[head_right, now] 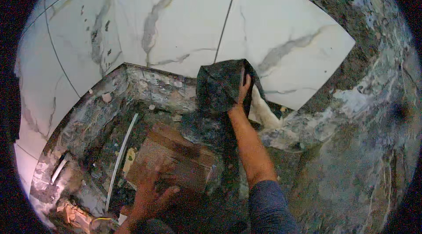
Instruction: Prepare tile by rinsing and apply it to a wall surface.
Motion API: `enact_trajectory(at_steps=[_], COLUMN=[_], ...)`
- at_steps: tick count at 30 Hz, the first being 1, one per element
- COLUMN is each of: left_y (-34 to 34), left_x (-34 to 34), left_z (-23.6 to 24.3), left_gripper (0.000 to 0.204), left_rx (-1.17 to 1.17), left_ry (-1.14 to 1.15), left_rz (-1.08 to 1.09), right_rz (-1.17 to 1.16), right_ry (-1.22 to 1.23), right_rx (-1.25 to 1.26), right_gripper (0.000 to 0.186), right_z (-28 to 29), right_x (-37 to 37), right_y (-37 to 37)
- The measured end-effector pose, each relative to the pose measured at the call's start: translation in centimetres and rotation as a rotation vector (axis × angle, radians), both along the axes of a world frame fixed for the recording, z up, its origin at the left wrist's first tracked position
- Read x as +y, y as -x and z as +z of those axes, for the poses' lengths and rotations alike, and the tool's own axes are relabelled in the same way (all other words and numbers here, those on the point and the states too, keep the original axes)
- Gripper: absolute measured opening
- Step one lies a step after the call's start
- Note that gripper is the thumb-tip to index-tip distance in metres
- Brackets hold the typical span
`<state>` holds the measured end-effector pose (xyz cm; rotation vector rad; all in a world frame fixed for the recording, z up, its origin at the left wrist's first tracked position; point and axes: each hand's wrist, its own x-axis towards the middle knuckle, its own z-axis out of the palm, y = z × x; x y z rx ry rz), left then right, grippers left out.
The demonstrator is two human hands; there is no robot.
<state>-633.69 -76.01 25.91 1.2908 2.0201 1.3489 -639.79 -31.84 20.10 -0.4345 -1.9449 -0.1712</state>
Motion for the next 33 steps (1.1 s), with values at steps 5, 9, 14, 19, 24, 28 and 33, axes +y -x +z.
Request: enact_trajectory(at_steps=[5, 9, 14, 19, 24, 28, 33], left_y=[0.0, -0.6, -1.1, -1.2, -1.3, -1.4, -1.5], left_x=[-0.3, 0.6, 1.0, 1.2, 1.9, 2.4, 3.6], left_z=[-0.9, -0.2, -0.9, -0.6, -1.2, -1.4, -1.3], left_gripper=[0.076, 0.078, 0.077, 0.078, 0.074, 0.071, 0.072], left_rx=[-0.284, -0.029, -0.128, -0.178, -0.363, -0.256, -0.145], left_ry=[-0.13, -0.106, -0.048, -0.031, -0.02, -0.076, 0.103], left_rz=[0.058, 0.021, 0.058, 0.049, 0.099, 0.053, -0.017], right_rz=[-0.04, -0.073, -0.024, 0.096, 0.197, 0.259, 0.315], right_ry=[0.099, 0.176, 0.278, 0.363, 0.451, 0.524, 0.611], right_rx=[-0.148, -0.255, -0.38, -0.519, -0.667, -0.774, -0.915], right_gripper=[0.045, 0.044, 0.043, 0.042, 0.041, 0.041, 0.041], right_z=[-3.8, -6.4, -8.4, -8.8, -8.1, -9.7, -10.8], right_x=[-4.4, -7.7, -11.1, -13.1, -13.3, -17.3, -19.7], right_y=[-6.4, -13.0, -18.1, -20.3, -19.8, -23.5, -22.2])
